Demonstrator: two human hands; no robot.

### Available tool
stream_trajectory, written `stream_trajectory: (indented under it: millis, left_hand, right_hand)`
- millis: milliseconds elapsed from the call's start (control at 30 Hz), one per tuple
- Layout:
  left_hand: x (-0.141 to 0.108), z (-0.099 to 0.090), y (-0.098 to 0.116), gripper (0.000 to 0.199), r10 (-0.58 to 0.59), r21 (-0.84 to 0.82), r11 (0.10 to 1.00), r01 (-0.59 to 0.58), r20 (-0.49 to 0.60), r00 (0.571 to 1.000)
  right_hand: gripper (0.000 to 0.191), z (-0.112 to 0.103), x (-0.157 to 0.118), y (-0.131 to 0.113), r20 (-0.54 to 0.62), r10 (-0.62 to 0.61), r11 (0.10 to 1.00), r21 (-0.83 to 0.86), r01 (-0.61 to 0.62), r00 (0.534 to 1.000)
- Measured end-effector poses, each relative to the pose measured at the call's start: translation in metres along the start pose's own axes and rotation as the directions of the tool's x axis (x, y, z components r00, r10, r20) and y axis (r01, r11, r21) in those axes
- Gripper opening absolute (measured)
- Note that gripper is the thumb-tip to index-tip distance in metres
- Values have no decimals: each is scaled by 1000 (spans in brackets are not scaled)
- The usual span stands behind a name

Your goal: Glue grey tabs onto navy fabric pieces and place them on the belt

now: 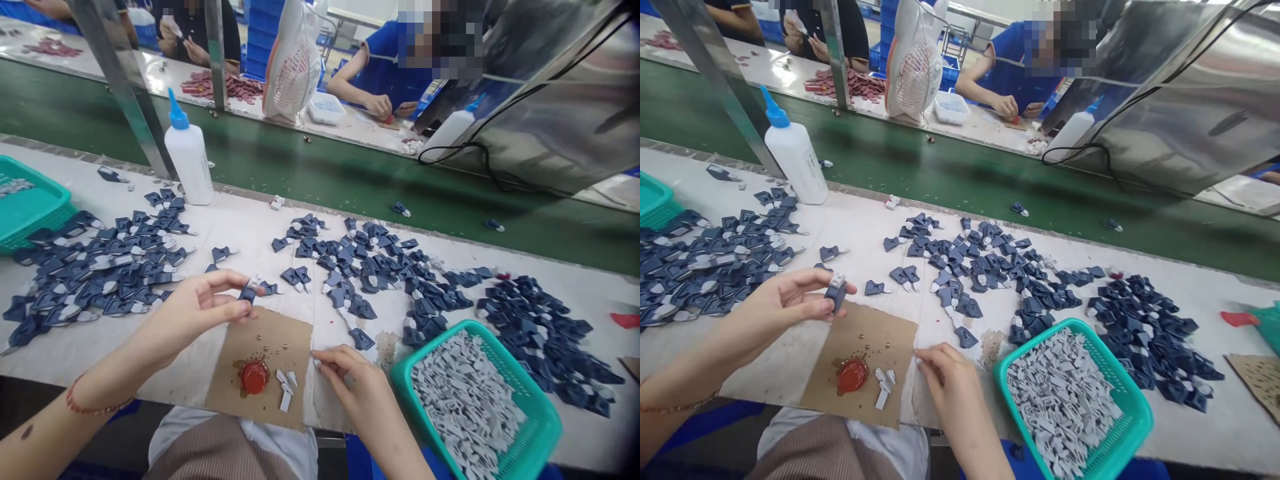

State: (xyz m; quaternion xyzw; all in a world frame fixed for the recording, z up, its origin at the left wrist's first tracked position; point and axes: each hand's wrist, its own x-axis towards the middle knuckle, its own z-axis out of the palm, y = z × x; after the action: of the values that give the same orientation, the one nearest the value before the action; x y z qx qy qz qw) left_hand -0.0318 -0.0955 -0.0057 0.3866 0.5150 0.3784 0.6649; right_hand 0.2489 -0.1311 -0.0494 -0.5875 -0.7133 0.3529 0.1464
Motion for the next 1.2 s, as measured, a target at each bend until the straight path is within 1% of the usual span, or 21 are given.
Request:
stream_trajectory:
  millis: [167, 267, 367, 433, 567, 833, 933, 1033, 1100, 1200]
  left_hand:
    - [-30, -1, -29, 32, -93, -133, 987, 93, 5, 996]
    - [-41, 2, -45, 31, -144, -229, 964, 136, -21, 989]
    - [-47, 4, -57, 26, -187, -301, 939, 169, -34, 982]
    - [-49, 4, -62, 26, -208, -320, 929, 188, -29, 978]
    - [-51, 2, -69, 26, -206, -331, 927, 177, -53, 977]
    - [-55, 1, -72, 25, -206, -412, 900, 143, -112, 972]
    - [-57, 3, -73, 24, -211, -418, 897, 145, -116, 970]
    - [-58, 5, -76, 27, -209, -414, 902, 125, -164, 964]
    - [-58, 6, -79, 27, -205, -401, 908, 124, -167, 964]
    - [-58, 6, -85, 27, -193, -365, 921, 134, -128, 973]
  right_hand:
    - [20, 7, -6, 4, -128, -2, 1000, -20, -1, 992]
    - [22, 13, -10, 6, -202, -52, 996, -84, 35, 978]
    - [26, 19, -14, 7, -237, -123, 981, -178, 82, 964]
    - [27, 21, -17, 7, -245, -158, 968, -227, 102, 956]
    - [27, 22, -18, 6, -252, -171, 954, -285, 96, 953]
    - [23, 24, -13, 7, -253, -238, 930, -339, 144, 938]
    - [15, 22, -12, -3, -257, -259, 928, -335, 165, 931]
    - [10, 25, -13, -24, -242, -296, 937, -261, 231, 924]
    - [12, 31, -15, -41, -191, -338, 933, -198, 301, 922]
    - [16, 43, -16, -62, -105, -406, 908, -162, 387, 908]
